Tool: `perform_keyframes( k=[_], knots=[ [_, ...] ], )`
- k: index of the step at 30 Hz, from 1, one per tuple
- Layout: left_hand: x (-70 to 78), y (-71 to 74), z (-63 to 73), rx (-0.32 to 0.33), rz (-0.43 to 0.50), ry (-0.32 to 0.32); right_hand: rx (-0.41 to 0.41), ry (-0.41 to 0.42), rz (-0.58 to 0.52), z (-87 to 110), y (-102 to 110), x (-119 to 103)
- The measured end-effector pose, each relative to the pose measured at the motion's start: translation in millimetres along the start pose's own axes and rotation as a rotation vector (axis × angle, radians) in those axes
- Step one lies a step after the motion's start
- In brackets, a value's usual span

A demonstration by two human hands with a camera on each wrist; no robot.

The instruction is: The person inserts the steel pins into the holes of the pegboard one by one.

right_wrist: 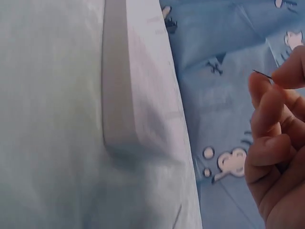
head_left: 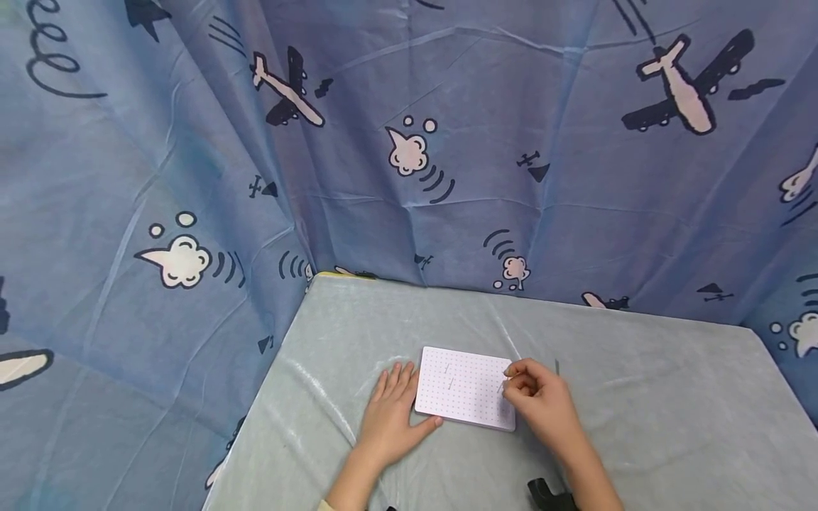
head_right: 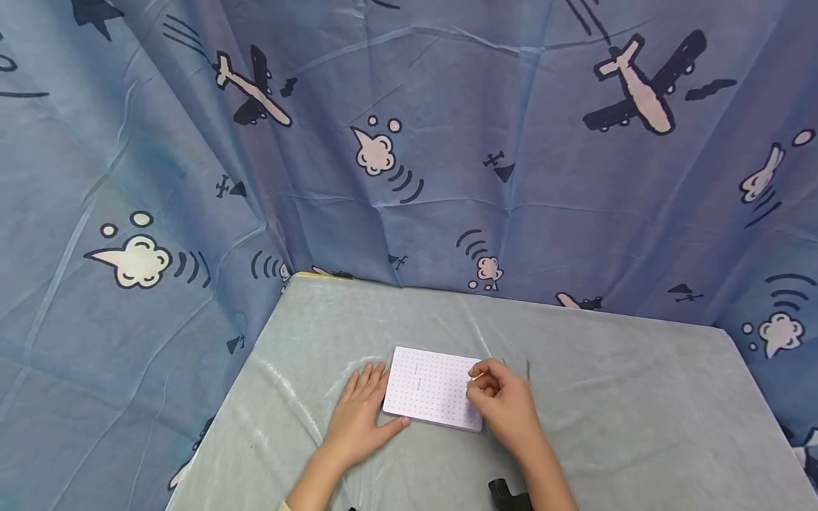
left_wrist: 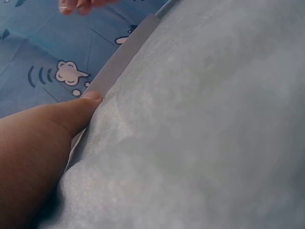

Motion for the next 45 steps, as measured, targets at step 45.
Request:
perform_keyframes(
  k=[45],
  knots=[
    [0.4,4.2,-0.2,0.027,-0.031,-0.025,0.000,0.182,0.242,-12.5,-76,-6]
  ],
)
Point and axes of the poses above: each hand's wrist, its own z-axis away from the middle knuckle, its own y-axis out of the back of the hand, x = y × z, the point moved 10 cm from there along -z, towards the middle knuckle, and after that the axes turned 5 degrees about -y, right-handed, at the moved point
